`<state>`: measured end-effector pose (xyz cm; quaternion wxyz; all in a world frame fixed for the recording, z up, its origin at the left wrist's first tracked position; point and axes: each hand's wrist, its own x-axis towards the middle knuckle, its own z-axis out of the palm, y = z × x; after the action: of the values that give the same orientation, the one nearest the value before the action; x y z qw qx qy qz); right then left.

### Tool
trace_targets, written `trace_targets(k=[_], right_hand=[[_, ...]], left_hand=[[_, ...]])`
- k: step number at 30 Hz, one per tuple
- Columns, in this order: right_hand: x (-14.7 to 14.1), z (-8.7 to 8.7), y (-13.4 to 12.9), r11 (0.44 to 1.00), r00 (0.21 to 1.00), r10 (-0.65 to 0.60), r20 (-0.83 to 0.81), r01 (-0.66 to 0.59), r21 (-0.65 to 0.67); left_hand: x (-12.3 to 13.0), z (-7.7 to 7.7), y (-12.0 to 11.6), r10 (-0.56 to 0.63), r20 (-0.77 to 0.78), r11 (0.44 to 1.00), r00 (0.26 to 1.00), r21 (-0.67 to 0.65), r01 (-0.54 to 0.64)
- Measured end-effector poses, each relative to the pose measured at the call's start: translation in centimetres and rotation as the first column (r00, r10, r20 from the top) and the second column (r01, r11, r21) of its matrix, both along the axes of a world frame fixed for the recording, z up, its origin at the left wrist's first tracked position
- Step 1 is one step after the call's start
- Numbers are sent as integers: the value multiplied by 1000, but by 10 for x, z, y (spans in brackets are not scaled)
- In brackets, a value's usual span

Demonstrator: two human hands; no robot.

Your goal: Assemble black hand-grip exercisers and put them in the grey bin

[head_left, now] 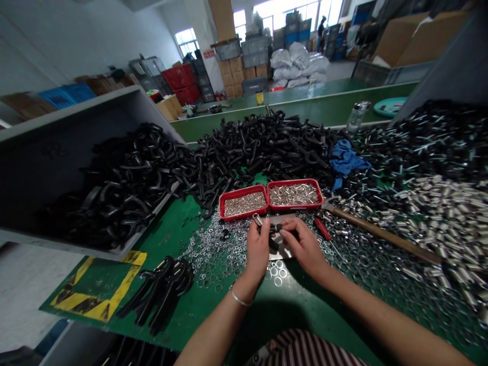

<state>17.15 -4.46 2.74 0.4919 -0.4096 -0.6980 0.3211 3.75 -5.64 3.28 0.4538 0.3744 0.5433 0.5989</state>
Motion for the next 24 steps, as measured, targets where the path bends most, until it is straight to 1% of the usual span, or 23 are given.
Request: trace_targets(k=[2, 3, 4, 5, 6, 7, 8, 9, 10, 11, 12, 13, 14, 15, 16, 17, 18, 19, 20, 21, 22, 23, 24], right_hand=[[-1, -1, 3, 996, 998, 53, 43, -56, 72], [-1, -1, 5, 995, 997, 59, 46, -62, 73], [-1, -2, 6, 998, 998, 54, 34, -55, 32], [0, -3, 7, 998, 999, 45, 15, -44, -37], [0, -4, 8, 994, 999, 36, -2, -36, -102], [0, -4, 9, 990, 999, 38, -9, -39, -138], [0, -4, 9, 990, 999, 52, -7, -52, -132], [0, -4, 9, 994, 997, 71, 3, -70, -89], [0, -4, 9, 996, 997, 78, 12, -78, -39], [0, -5, 10, 997, 997, 76, 8, -76, -23], [-1, -5, 10, 996, 997, 70, -16, -71, -60], [-1, -6, 11, 988, 996, 65, -54, -72, -139], [-2, -7, 11, 973, 994, 56, -92, -75, -217], [-2, -8, 11, 961, 992, 52, -117, -81, -264], [-2, -9, 12, 961, 990, 59, -125, -90, -262], [-2, -10, 12, 972, 991, 71, -114, -95, -214], [-1, -11, 12, 984, 993, 72, -90, -86, -154], [-1, -11, 12, 990, 995, 62, -76, -71, -122], [0, -12, 13, 989, 996, 44, -81, -55, -137], [0, -12, 13, 981, 995, 27, -100, -46, -191], [1, -13, 14, 969, 993, 10, -120, -40, -245], [1, -13, 15, 962, 992, 4, -126, -38, -269], [2, -13, 16, 968, 993, 18, -117, -46, -245]], left_hand=[[0, -4, 1, -21, 32, 1000, 999, 1, 21], [0, -5, 1, -32, 14, 999, 999, 5, 32], [0, -6, 0, -26, -48, 1000, 999, 14, 27], [-1, -7, 0, -6, -142, 1000, 990, 26, 9], [-2, -7, 0, 23, -235, 999, 972, 41, -14], [-3, -8, 0, 47, -293, 998, 955, 51, -34], [-4, -8, 0, 54, -304, 998, 951, 50, -41], [-5, -8, 1, 39, -280, 999, 959, 42, -29], [-6, -8, 1, 9, -243, 999, 970, 34, -1], [-6, -8, 2, -20, -222, 999, 975, 34, 29], [-6, -8, 2, -37, -235, 998, 971, 49, 49], [-6, -8, 3, -34, -283, 995, 959, 77, 58], [-6, -7, 3, -12, -344, 993, 939, 110, 53], [-5, -7, 4, 13, -383, 990, 924, 133, 42], [-5, -7, 5, 24, -382, 990, 924, 137, 31], [-4, -7, 6, 13, -342, 992, 940, 119, 29], [-4, -7, 7, -13, -278, 995, 960, 89, 39], [-3, -8, 8, -40, -218, 997, 975, 60, 54], [-3, -8, 9, -58, -188, 996, 981, 49, 68], [-2, -8, 9, -61, -202, 995, 978, 60, 75], [-2, -8, 10, -44, -252, 994, 967, 85, 67], [-2, -9, 10, -13, -307, 993, 951, 110, 49], [-2, -9, 10, 17, -342, 992, 940, 123, 27]])
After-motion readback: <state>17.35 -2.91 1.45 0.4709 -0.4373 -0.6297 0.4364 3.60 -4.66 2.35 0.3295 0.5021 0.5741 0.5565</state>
